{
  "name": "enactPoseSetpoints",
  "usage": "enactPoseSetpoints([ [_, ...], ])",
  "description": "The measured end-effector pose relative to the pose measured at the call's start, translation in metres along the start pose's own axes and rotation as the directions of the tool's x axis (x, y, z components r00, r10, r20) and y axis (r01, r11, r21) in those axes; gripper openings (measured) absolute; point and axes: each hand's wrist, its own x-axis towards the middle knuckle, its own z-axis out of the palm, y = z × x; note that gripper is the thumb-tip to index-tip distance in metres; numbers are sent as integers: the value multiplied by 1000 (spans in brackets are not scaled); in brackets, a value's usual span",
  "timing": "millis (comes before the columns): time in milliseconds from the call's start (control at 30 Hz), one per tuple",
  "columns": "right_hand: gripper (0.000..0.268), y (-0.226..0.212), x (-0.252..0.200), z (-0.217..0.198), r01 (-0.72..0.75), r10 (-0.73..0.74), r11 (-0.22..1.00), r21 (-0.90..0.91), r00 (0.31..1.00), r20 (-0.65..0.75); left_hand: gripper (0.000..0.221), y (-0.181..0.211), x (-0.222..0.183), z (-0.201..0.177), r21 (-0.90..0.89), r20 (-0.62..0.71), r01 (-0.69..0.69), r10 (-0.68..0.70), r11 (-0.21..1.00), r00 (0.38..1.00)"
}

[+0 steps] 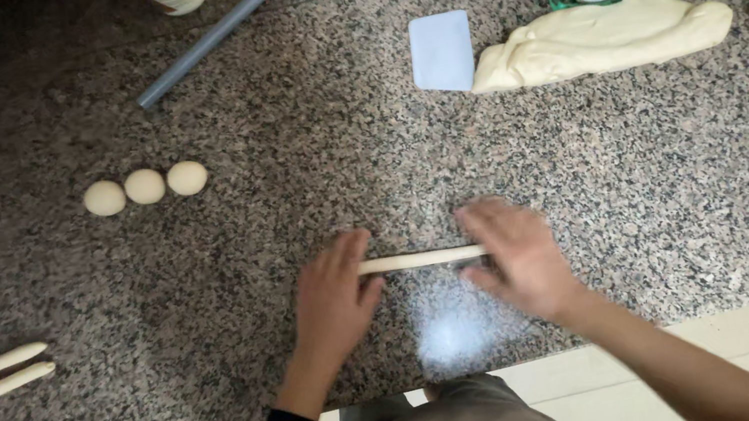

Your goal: The person uses a scraper and a rolling tube to manipulate pieces of dough, rolls them into long strips by hand, and braids three strips together to form a loaf on a countertop.

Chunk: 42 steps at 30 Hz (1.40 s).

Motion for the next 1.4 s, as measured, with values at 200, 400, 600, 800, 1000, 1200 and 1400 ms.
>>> enactPoseSetpoints([
  [200, 24, 20, 0, -11, -4, 12, 996, -90, 996, 91, 33, -1, -4, 7, 122, -72, -48, 57, 991, 996],
  [400, 12, 6, 32, -31, -435, 271, 870, 232, 816, 511, 15, 16, -1, 5, -73, -118, 30, -38, 997, 992],
  [600, 15, 8, 96, -11, -213, -95, 827, 520, 860, 502, 24, 23, -35, -53, -322, 115, 389, -372, 863, 921],
  [800, 27, -37, 192, 38, -105, -286, 733, 672, 849, 445, 36, 0, -88, -54, -377, -350, 290, -425, 880, 835],
  [1000, 22, -93, 245, 54, -247, -213, 754, 608, 784, 583, 34, -7, -102, -24, -459, -470, 435, -627, 775, 622],
  [1200, 19, -104, 257, 76, -279, -227, 723, 633, 769, 598, 22, -2, -99, -20, -472, -581, 440, -645, 764, 497],
  [1400, 19, -124, 268, 76, -255, -163, 772, 583, 806, 569, 23, 0, -100, -26, -507, -545, 520, -723, 688, 426],
])
